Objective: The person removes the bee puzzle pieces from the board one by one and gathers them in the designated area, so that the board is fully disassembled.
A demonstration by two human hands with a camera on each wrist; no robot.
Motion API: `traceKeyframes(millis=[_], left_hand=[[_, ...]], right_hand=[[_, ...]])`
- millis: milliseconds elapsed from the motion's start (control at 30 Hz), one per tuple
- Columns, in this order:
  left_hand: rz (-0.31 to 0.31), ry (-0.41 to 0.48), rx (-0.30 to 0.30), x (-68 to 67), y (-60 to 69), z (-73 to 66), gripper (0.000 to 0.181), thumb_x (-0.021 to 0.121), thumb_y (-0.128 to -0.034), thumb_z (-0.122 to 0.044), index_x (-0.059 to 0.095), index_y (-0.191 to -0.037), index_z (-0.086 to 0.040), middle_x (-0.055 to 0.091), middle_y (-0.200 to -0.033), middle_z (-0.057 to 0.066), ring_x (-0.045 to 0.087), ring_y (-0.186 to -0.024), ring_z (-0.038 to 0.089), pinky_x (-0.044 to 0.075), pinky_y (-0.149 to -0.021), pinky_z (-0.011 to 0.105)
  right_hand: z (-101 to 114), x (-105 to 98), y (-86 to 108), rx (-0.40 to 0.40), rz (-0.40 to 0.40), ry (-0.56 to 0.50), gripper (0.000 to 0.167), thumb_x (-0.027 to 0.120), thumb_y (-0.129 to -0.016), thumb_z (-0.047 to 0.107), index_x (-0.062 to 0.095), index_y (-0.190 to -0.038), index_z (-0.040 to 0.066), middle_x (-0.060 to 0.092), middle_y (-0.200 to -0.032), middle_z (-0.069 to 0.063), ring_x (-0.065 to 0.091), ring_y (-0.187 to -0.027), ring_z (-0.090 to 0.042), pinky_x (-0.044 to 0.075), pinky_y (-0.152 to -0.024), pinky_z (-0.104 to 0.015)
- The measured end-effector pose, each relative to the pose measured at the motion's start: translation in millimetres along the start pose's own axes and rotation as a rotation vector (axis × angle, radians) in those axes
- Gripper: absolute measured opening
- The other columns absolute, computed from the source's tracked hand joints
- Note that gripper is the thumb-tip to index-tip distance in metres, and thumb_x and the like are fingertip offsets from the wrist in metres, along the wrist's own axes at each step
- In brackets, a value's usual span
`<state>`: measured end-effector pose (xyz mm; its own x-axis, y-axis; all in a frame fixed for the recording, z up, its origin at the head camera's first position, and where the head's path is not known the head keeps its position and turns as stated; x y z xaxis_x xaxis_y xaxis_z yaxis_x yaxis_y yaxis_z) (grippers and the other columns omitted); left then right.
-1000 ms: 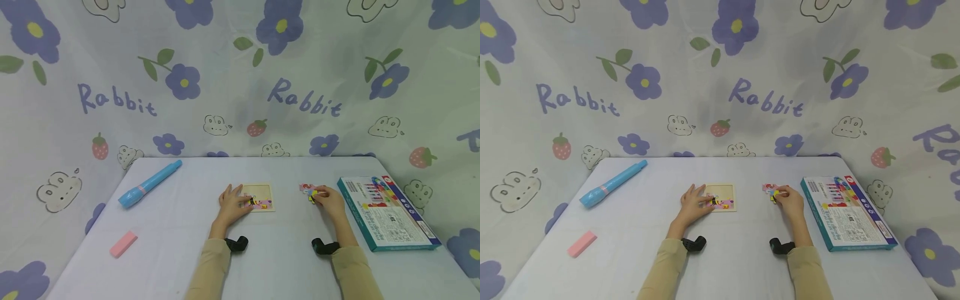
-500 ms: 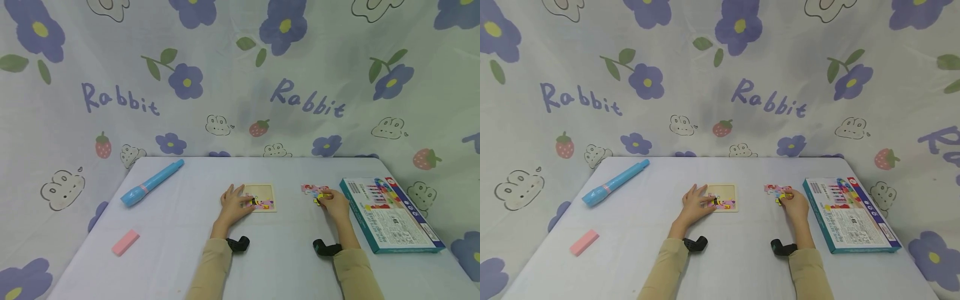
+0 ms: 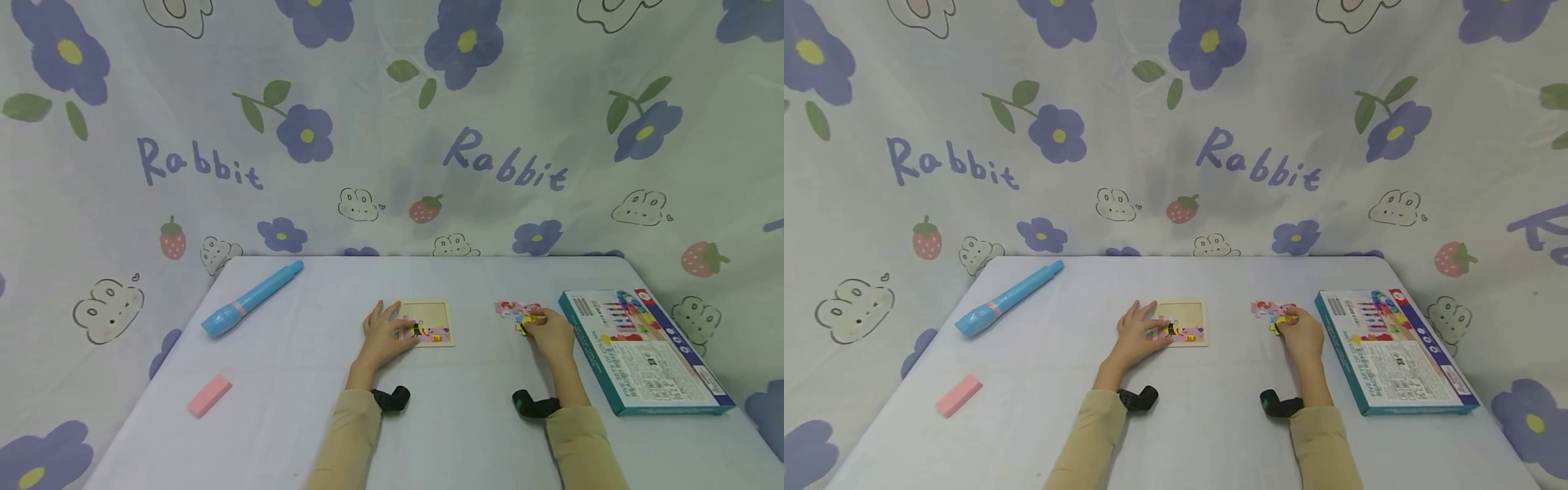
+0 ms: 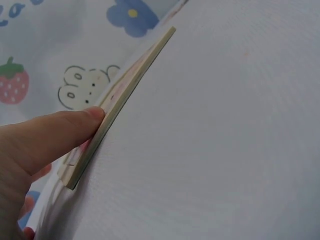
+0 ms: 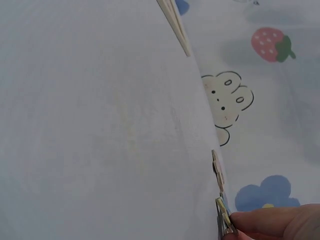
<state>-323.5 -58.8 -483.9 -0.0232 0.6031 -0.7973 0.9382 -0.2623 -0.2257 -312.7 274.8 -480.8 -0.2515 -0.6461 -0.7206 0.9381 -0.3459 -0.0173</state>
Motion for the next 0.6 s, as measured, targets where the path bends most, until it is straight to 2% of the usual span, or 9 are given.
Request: traceKeyframes(millis=[233, 367, 500, 600], left_hand=[[-0.007, 0.013, 0.004, -0.3, -0.1, -0.6, 0.035, 0.071, -0.0782, -0.039, 0.071, -0.106, -0.018, 0.039, -0.144, 0.009, 0.015, -0.137, 0.041, 0.012, -0.102, 0.059], [0.004, 0.016, 0.002, -0.9, 0.0, -0.5, 0.036, 0.067, -0.0808, -0.038, 0.068, -0.111, -0.019, 0.039, -0.144, 0.009, 0.014, -0.137, 0.041, 0.011, -0.103, 0.058], [0.015, -0.046, -0.022, -4.7, 0.3, 2.5, 0.049, 0.068, -0.0776, -0.044, 0.063, -0.12, -0.021, 0.038, -0.144, 0.008, 0.015, -0.137, 0.04, 0.009, -0.103, 0.058], [0.025, -0.106, -0.053, -7.8, 1.3, 7.5, 0.061, 0.069, -0.0737, -0.05, 0.058, -0.126, -0.021, 0.038, -0.145, 0.008, 0.015, -0.137, 0.039, 0.008, -0.104, 0.058]], right_hand=[[3, -1, 1.1, -0.021, -0.011, 0.016, 0.032, 0.064, -0.084, 0.011, 0.059, -0.112, -0.005, 0.06, -0.094, -0.022, 0.055, -0.082, -0.031, 0.04, -0.062, -0.034], [2, -1, 0.4, -0.011, -0.009, 0.033, 0.033, 0.065, -0.084, 0.011, 0.059, -0.112, -0.005, 0.061, -0.094, -0.023, 0.055, -0.081, -0.032, 0.041, -0.064, -0.037], [6, -3, 0.4, -0.005, -0.009, 0.047, 0.033, 0.063, -0.084, 0.013, 0.059, -0.113, -0.003, 0.061, -0.096, -0.022, 0.055, -0.082, -0.032, 0.04, -0.064, -0.038], [17, -2, 1.2, -0.022, -0.001, 0.031, 0.033, 0.061, -0.086, 0.015, 0.059, -0.114, -0.002, 0.06, -0.096, -0.02, 0.054, -0.082, -0.03, 0.042, -0.064, -0.035]])
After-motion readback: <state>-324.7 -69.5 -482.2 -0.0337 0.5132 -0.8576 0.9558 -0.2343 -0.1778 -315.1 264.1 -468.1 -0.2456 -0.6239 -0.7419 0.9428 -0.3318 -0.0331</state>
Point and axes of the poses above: each hand's wrist, its own y-axis away from the middle knuckle, its own x-axis out of the palm, z = x × y, the point moved 10 cm from there along -y, towards the middle knuckle
